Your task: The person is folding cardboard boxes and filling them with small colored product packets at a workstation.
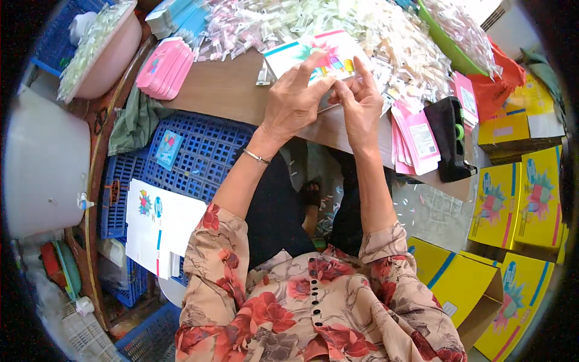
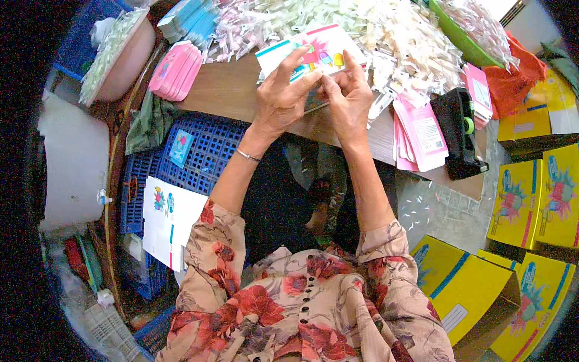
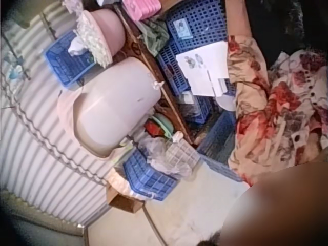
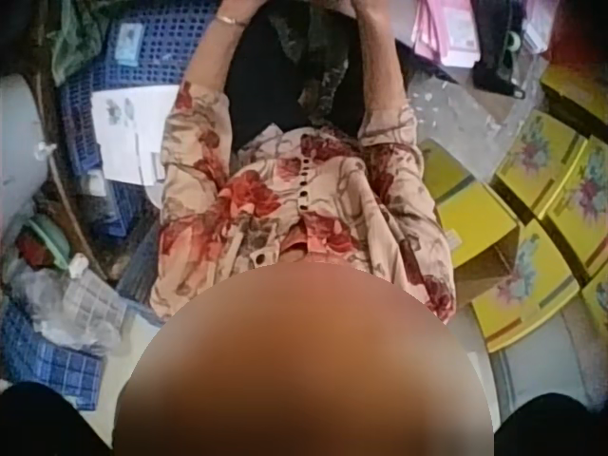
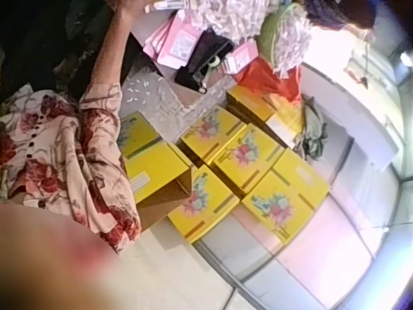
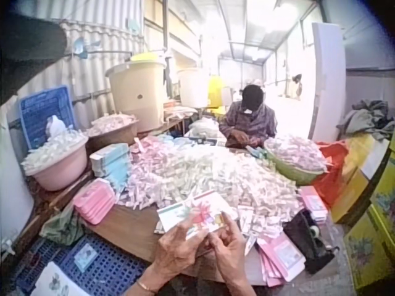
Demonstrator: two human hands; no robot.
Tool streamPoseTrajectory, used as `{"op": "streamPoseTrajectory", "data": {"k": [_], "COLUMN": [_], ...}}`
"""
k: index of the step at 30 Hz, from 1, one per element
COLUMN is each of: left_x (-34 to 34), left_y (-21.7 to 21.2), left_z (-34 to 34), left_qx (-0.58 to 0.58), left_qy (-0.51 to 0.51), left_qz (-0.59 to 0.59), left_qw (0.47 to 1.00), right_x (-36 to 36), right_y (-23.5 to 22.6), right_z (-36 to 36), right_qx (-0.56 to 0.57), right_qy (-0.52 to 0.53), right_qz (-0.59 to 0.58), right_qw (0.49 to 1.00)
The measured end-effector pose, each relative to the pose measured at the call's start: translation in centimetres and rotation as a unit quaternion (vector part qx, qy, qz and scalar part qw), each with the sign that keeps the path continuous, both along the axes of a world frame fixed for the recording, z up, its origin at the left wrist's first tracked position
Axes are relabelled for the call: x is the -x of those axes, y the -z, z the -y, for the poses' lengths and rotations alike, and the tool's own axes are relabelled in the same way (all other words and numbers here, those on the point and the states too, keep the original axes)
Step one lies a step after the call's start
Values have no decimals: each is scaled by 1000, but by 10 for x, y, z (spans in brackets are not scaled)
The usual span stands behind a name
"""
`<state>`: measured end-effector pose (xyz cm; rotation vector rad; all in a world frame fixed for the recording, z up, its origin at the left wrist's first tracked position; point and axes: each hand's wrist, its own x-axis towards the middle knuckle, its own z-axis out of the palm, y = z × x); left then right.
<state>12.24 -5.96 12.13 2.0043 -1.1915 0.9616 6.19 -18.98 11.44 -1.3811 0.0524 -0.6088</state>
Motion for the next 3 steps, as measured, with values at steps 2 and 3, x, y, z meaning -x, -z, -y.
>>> {"op": "streamPoseTrajectory", "data": {"k": [2,3], "left_x": [-2,-2], "left_y": [0,1], "left_z": [-1,-2], "left_qx": [-24,-38], "left_qy": [-2,0], "left_qz": [9,14], "left_qw": [1000,999], "right_x": [-1,-3], "right_y": [3,4], "right_z": [-1,-1], "right_qx": [30,42], "right_qy": [26,42], "right_qz": [4,3], "right_qw": [999,998]}}
